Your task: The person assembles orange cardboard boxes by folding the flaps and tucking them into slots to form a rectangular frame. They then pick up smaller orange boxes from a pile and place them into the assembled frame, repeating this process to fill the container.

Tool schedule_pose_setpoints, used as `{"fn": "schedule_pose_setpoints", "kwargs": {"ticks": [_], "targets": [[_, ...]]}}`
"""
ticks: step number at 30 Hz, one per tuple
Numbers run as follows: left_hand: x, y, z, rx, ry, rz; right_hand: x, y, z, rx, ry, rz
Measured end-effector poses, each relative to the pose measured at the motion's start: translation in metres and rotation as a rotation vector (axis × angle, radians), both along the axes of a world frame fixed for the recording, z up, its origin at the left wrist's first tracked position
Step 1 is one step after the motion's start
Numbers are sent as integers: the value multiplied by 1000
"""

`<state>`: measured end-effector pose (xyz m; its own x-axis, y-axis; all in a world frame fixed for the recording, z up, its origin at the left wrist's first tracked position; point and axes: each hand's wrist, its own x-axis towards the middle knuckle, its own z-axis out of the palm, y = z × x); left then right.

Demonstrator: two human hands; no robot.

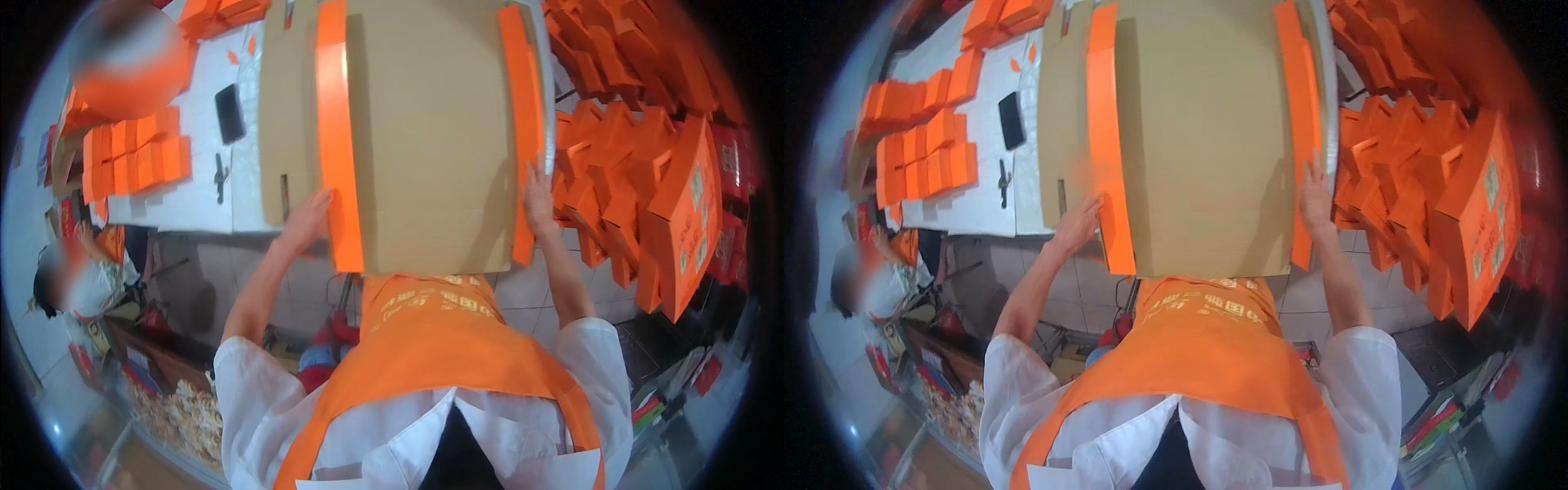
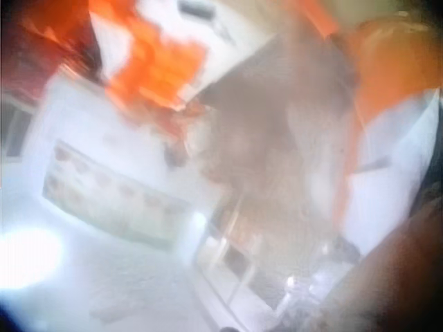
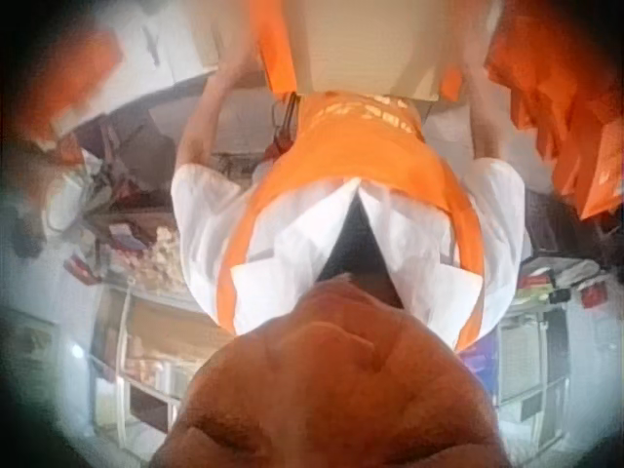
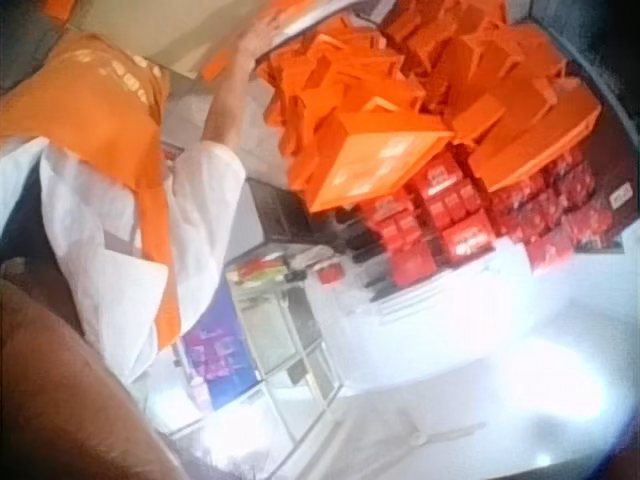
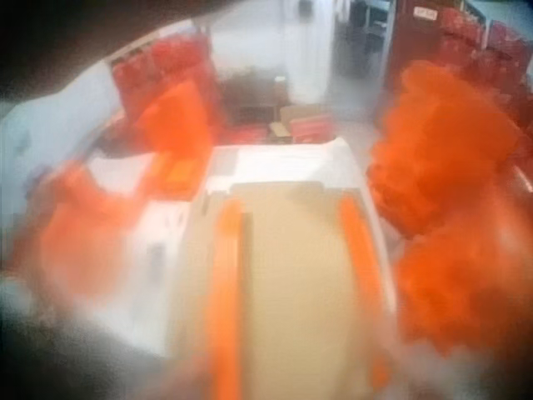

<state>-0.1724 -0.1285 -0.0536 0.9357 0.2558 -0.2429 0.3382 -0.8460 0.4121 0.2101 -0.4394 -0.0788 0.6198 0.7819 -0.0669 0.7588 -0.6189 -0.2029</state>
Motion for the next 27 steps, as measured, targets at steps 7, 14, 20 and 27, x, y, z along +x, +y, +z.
{"fn": "schedule_pose_setpoints", "kwargs": {"ticks": [7,14,20,27], "targets": [[-15,16,-6,277,115,-355,18,-14,18,-269,170,274],[-21,10,-18,241,82,-285,21,-59,42,-493,396,515],[-20,-7,-23,382,166,-312,6,-105,29,-637,119,676],[-34,27,-13,133,89,-329,-4,-98,29,-353,298,417]]}}
